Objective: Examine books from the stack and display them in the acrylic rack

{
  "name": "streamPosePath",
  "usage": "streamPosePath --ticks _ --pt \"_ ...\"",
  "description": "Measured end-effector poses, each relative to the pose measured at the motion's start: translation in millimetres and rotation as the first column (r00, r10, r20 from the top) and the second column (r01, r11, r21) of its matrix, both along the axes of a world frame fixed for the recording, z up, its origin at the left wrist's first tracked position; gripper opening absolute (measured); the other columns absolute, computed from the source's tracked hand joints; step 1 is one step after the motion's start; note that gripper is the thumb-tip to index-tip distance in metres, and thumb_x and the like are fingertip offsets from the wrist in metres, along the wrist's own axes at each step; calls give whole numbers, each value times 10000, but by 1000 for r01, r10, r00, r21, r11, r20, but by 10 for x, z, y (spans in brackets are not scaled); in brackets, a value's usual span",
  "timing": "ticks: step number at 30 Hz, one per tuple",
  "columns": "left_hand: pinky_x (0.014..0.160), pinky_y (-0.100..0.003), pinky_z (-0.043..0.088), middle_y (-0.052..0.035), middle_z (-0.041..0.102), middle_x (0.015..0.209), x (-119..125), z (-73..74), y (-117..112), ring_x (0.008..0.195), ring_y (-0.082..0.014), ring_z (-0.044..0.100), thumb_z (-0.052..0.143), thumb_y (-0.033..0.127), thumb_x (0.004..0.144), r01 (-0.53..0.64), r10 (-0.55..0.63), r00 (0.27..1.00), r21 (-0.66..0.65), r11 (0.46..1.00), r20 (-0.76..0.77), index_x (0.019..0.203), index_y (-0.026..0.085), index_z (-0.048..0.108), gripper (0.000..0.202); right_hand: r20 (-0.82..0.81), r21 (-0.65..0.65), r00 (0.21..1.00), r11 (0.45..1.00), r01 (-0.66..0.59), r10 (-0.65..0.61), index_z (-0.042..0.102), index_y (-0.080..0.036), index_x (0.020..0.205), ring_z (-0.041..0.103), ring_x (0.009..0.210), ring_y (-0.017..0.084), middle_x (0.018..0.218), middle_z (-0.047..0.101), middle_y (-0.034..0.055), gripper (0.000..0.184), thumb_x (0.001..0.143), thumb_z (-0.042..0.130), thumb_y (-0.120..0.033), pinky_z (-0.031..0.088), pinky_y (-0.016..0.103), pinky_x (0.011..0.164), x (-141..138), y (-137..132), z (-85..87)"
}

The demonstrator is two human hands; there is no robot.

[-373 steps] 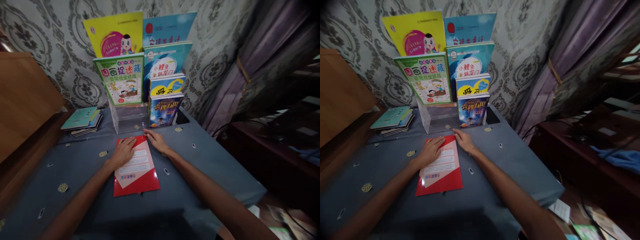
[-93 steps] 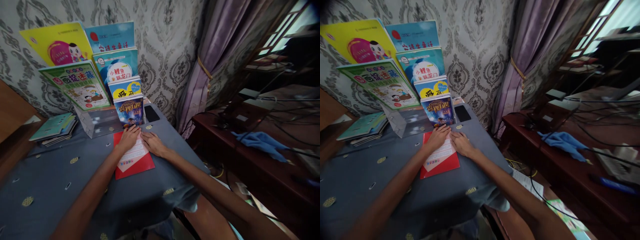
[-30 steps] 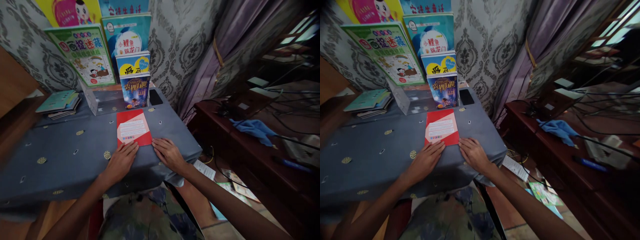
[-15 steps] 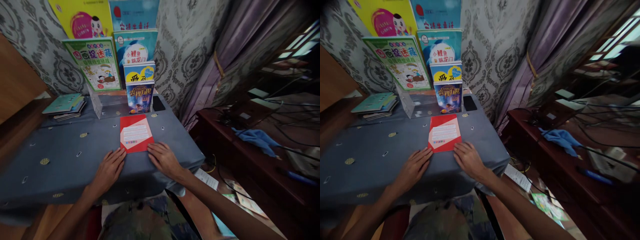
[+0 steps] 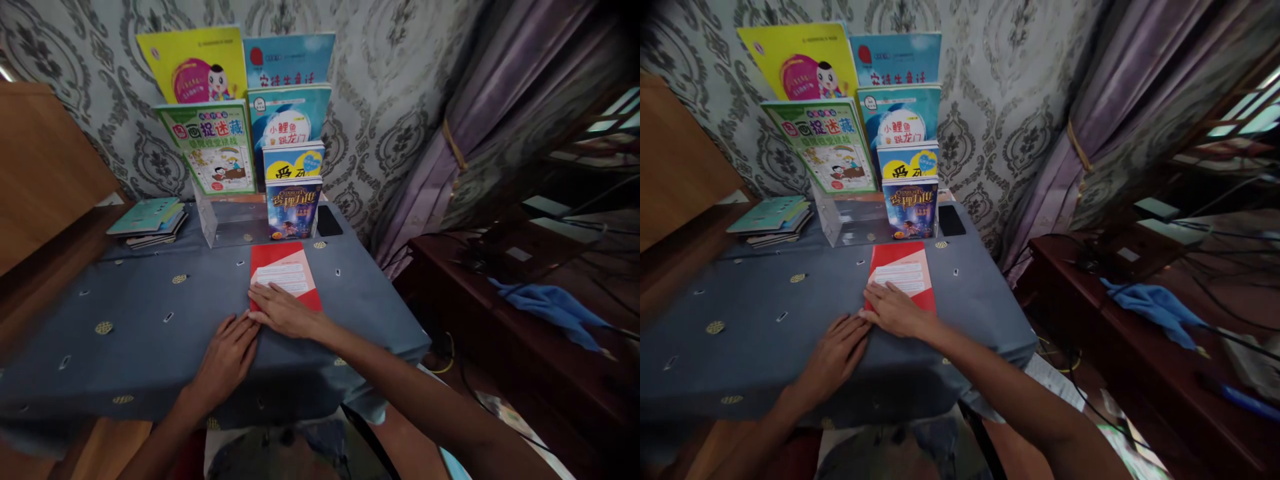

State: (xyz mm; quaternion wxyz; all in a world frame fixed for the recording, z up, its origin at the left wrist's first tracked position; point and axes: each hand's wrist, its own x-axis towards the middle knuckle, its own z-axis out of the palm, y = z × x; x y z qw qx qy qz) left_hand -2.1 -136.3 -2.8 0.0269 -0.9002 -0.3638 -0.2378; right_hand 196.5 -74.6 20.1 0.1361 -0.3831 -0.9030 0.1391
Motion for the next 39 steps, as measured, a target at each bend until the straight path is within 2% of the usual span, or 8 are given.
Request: streamPosePath --ticks 5,10,14,18,24,30,35,39 --pt "1070 -475 488 -91 644 1364 9 -20 -4 1284 -233 593 432 171 985 -14 14 1000 15 1000 17 1414 221 532 443 58 36 998 999 10 -12 498 -49 1431 373 1461 259 1508 483 193 509 1044 404 -367 288 445 1207 -104 628 -36" --pt "1053 -482 507 -82 647 1360 13 -22 2 1280 -229 598 439 162 977 -24 24 1000 6 1000 -3 1385 216 553 427 68 72 986 986 150 -155 478 -50 1450 343 1475 268 1542 436 186 512 1030 427 -339 262 442 1216 -57 1137 -84" --pt "1049 -482 512 -74 646 1363 31 7 5 1274 -224 603 433 159 981 -43 43 999 1 999 -32 1370 226 565 416 51 58 971 972 229 -232 458 -78 1472 353 1471 252 1549 430 165 522 1034 375 -351 256 446 1218 197 1322 -130" --pt "1034 -487 520 -75 650 1357 29 12 10 1267 -229 609 428 155 981 -44 44 998 6 999 -40 1355 222 573 407 45 48 948 949 313 -315 454 -98 1482 350 1473 259 1563 406 163 549 1026 350 -386 259 459 1219 631 1320 -210" --pt "1056 -465 501 -83 648 1360 6 -22 5 1292 -221 589 435 172 987 -27 27 1000 -11 1000 2 1397 233 531 426 11 81 948 945 317 -318 416 -102 1509 293 1497 268 1583 379 159 605 1035 275 -451 258 479 1228 1144 850 -351" --pt "1064 -462 493 -151 564 1444 14 35 -66 1332 -258 547 448 199 978 -16 15 1000 45 999 23 1260 168 600 322 -3 118 960 953 278 -279 399 -126 1520 329 1482 273 1577 392 161 569 1040 326 -423 299 520 1206 1155 37 -295" --pt "981 -439 542 -138 668 1289 -95 10 -382 1203 -272 626 483 258 979 69 -64 997 123 990 -46 1294 175 590 343 -1 124 971 964 237 -239 359 -166 1545 351 1470 298 1569 398 170 627 1011 440 -484 311 569 1185 1153 -630 -227" --pt "903 -365 557 -104 728 1118 -276 -119 -652 1042 -230 677 432 89 956 98 -88 994 204 974 -58 1337 190 580 421 11 122 993 986 117 -120 221 -214 1594 299 1490 332 1596 336 175 913 882 574 -663 260 601 1195 1223 -1123 -259"
